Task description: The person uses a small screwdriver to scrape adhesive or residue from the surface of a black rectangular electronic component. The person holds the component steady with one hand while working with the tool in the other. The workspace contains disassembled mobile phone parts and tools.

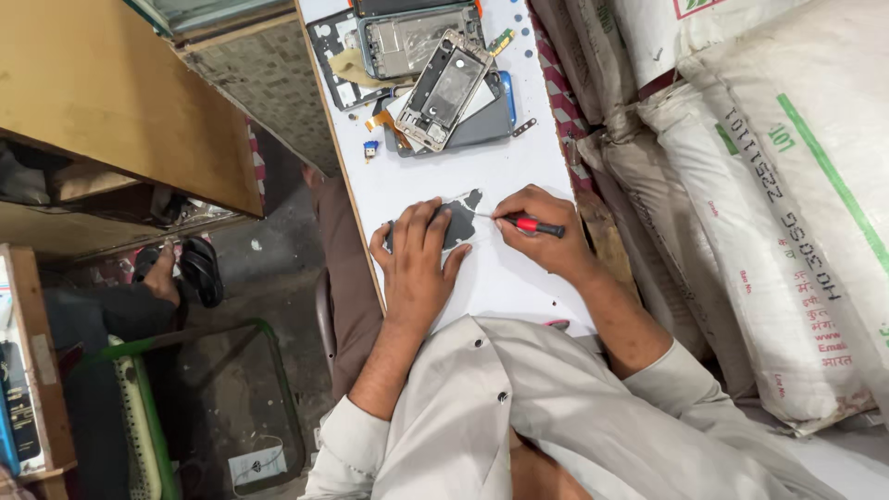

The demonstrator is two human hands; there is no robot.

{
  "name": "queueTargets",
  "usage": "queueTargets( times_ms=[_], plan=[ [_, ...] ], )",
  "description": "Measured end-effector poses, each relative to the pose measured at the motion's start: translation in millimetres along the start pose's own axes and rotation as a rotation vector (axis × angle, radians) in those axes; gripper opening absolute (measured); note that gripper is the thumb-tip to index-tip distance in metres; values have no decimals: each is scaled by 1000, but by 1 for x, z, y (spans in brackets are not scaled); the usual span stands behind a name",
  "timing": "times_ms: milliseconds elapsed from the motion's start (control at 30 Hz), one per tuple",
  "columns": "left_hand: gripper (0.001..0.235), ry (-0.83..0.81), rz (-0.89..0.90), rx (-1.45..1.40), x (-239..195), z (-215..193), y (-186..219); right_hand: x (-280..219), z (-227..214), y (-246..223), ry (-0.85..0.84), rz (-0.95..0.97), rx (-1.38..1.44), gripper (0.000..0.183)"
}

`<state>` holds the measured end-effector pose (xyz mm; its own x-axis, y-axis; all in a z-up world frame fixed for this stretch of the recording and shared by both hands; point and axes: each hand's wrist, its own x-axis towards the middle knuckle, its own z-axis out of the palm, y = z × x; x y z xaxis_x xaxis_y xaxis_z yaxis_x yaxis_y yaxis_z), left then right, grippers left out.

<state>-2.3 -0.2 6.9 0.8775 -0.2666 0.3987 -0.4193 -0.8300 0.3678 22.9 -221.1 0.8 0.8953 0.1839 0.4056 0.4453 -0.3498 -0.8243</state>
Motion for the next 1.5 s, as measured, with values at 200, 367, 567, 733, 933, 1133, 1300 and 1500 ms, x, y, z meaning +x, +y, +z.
queueTargets(
  times_ms=[200, 367, 567, 733, 933, 1133, 1300, 1500],
  plan=[
    [56, -10, -3, 20, 2, -1, 1, 4, 0, -7, 18, 13, 72, 19],
    [54, -8, 10, 14, 1, 0, 0, 6, -3, -9, -20, -14, -2, 19],
    [46, -10, 10, 4, 0, 4, -1, 3, 4, -4, 10, -26, 27, 18],
    [42, -39, 30, -12, 2, 6, -3, 4, 7, -6, 50, -65, 11, 16],
    [40, -93, 93, 13, 3, 10, -6, 4, 6, -8, 89, -103, 16, 16],
    [46, -118, 100, 30, 2, 12, -6, 5, 4, -3, 12, -111, -53, 16],
    [39, -125, 132, 126, 3, 10, -7, 5, 9, -3, 65, -94, -53, 14],
    [37, -106, 108, 78, 6, 4, -4, 4, 7, -4, 68, -82, -44, 12]
  ],
)
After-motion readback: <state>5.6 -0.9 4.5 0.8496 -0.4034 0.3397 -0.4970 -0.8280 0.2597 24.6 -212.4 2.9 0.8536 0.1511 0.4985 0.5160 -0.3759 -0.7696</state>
